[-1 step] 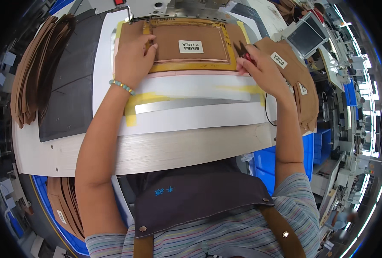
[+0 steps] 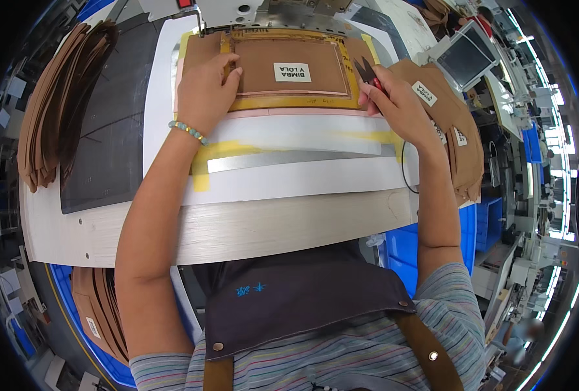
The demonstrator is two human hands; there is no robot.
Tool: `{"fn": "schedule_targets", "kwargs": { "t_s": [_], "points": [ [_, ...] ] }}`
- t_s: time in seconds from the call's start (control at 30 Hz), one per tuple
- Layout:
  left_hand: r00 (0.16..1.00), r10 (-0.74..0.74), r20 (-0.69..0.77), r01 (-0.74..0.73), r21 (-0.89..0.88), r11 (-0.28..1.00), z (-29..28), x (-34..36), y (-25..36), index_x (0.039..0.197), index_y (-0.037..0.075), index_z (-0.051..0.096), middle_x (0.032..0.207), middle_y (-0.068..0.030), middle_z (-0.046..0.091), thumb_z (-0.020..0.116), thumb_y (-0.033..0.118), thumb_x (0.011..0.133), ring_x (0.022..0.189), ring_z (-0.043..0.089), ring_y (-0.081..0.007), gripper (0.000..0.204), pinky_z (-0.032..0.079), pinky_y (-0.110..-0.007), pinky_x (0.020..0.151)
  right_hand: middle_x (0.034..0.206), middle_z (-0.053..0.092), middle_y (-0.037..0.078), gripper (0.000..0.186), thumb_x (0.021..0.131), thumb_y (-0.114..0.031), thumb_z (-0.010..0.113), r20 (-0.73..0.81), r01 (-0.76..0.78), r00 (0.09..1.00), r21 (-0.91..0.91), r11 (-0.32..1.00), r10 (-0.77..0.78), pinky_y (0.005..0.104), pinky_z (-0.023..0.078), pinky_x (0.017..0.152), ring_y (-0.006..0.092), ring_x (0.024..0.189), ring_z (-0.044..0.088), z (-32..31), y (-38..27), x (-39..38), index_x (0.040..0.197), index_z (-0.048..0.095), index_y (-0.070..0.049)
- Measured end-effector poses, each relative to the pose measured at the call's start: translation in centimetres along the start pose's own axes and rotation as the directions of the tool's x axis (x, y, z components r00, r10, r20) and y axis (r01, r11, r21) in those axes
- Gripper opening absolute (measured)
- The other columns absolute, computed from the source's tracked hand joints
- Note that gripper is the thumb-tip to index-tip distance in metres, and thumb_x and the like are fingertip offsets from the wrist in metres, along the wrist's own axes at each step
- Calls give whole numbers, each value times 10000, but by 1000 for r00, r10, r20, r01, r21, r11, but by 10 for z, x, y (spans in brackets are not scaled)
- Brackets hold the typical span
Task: The recorder uses an industrial sewing machine to stitch a rectangular leather label onto a larger leather panel, carefully maneuvering the material around the corners.
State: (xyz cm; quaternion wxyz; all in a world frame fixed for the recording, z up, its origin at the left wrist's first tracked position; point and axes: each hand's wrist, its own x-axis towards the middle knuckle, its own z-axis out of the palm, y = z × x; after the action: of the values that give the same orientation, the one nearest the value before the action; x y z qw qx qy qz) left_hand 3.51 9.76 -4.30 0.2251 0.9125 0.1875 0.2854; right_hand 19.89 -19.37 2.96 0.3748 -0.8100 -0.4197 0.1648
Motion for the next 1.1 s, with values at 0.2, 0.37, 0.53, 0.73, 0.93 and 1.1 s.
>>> {"fn": "schedule_targets", "kwargs": {
  "t_s": [0.2, 0.37, 0.53, 0.73, 0.93, 1.1],
  "points": [
    [1000, -6, 14, 7, -70, 998, 0, -1, -3, 1180, 123, 739, 613, -47, 511, 683, 278, 937, 587, 522, -195, 294, 431, -363, 574, 730, 632, 94, 270, 1025, -270, 564, -82, 210, 969, -225, 952, -233, 359, 439, 606, 215, 635, 561, 34, -32, 55, 1012, 690, -31],
    [999, -17, 27, 19, -84, 996, -3, -2, -5, 1181, 127, 737, 662, -66, 587, 675, 283, 940, 627, 572, -204, 294, 454, -371, 594, 796, 677, 136, 281, 951, -309, 643, -74, 291, 913, -570, 769, -401, 408, 521, 674, 313, 764, 673, 58, -62, 116, 942, 757, -53],
    [1000, 2, 17, 0, -104, 995, -2, 0, -3, 1174, 125, 732, 693, -84, 635, 669, 275, 942, 637, 598, -226, 284, 463, -393, 606, 869, 703, 108, 232, 868, -309, 719, -93, 341, 853, -645, 684, -513, 428, 565, 729, 324, 813, 700, 87, -42, 142, 964, 796, -112],
    [999, 3, 38, 0, -96, 995, -5, 1, -3, 1168, 111, 728, 659, -94, 601, 663, 259, 942, 615, 582, -259, 278, 457, -408, 603, 909, 696, 95, 265, 871, -325, 716, -19, 397, 836, -669, 628, -548, 431, 556, 748, 317, 843, 692, 93, -46, 165, 1021, 802, -123],
    [999, -3, 33, 6, -87, 996, -3, 3, -3, 1222, 105, 711, 649, -96, 590, 663, 259, 940, 610, 577, -266, 325, 455, -415, 600, 936, 734, 103, 265, 832, -292, 738, 104, 412, 876, -669, 618, -472, 415, 579, 817, 313, 911, 714, 84, -47, 178, 1019, 803, -116],
    [999, 17, 42, -20, 61, 998, -2, 7, -2, 1376, 129, 622, 680, -132, 633, 651, 268, 948, 641, 622, -313, 451, 485, -442, 625, 936, 747, 125, 282, 834, -295, 725, 99, 401, 890, -633, 662, -445, 418, 573, 823, 316, 911, 712, 80, -50, 179, 1041, 802, -119]
  ]
}}
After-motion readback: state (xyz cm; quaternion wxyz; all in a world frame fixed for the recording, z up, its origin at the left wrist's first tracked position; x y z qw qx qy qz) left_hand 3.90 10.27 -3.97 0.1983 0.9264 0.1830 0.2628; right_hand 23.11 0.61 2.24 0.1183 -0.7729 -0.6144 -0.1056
